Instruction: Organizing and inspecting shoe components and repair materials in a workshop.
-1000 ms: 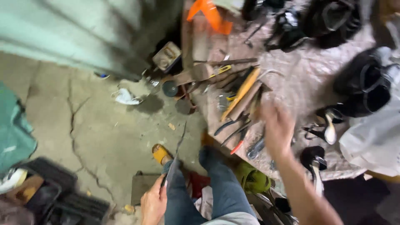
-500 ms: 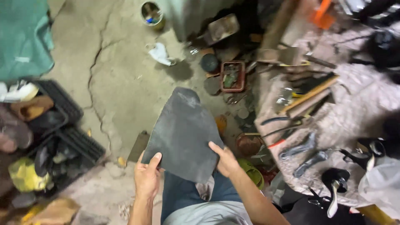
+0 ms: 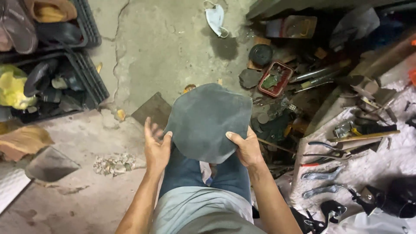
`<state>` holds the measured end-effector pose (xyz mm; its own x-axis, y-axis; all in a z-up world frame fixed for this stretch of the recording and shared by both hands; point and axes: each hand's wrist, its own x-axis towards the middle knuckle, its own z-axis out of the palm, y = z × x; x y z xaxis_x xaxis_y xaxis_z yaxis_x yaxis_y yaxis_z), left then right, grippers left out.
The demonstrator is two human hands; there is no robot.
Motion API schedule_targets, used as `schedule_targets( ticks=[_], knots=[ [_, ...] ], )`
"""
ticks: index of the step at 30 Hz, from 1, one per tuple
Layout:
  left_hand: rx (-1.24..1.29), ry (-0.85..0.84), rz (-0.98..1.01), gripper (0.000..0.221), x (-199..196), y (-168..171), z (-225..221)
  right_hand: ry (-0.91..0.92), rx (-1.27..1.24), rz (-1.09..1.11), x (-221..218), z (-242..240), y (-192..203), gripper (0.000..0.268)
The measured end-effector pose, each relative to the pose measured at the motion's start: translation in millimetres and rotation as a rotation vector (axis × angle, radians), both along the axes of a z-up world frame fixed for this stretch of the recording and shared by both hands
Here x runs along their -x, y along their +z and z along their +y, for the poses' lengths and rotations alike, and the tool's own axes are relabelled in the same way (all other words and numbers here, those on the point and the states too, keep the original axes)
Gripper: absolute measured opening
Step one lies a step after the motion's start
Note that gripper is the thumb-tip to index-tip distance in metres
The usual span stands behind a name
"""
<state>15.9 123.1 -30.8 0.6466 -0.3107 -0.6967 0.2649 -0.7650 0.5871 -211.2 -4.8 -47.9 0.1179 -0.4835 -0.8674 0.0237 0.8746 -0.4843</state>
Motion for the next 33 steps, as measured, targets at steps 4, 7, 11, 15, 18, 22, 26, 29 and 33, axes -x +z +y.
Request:
schedule_targets(
  ticks=[4,7,11,15,18,22,26,29,33],
  knots=[
    [0.161,-0.421,-0.515,0.051,-7,-7,11,0.416,0.191,0.140,-9,3,3,0.034],
    [0.240,-0.480,-0.236,0.041,-2,-4,-4,0.733,0.452,0.175,21,29,-32,0.030],
    [0.533,-0.147,0.470,0.074,38,-22,-6,1.233,0.851,0.219,-29,45,15,0.058],
    [0.226,0.337,0.621,0.042,37,-26,-21,1.462,0.965,0.162,-52,47,57,0.059],
    [0.188,0.606,0.630,0.037,21,-25,-29,1.385,0.857,0.009,-46,50,68,0.055],
    [0.185,0.609,0.689,0.038,1,-19,-30,0.945,0.565,0.186,-28,54,65,0.036],
    [0.210,0.605,0.693,0.040,-2,-14,-41,0.475,0.422,0.345,-8,41,36,0.035],
    [0.232,0.580,0.687,0.042,9,-19,-45,0.249,0.218,0.079,6,28,19,0.090],
    [-0.049,0.574,0.558,0.044,20,-18,-52,0.186,-0.124,-0.004,-15,7,43,0.058]
  ],
)
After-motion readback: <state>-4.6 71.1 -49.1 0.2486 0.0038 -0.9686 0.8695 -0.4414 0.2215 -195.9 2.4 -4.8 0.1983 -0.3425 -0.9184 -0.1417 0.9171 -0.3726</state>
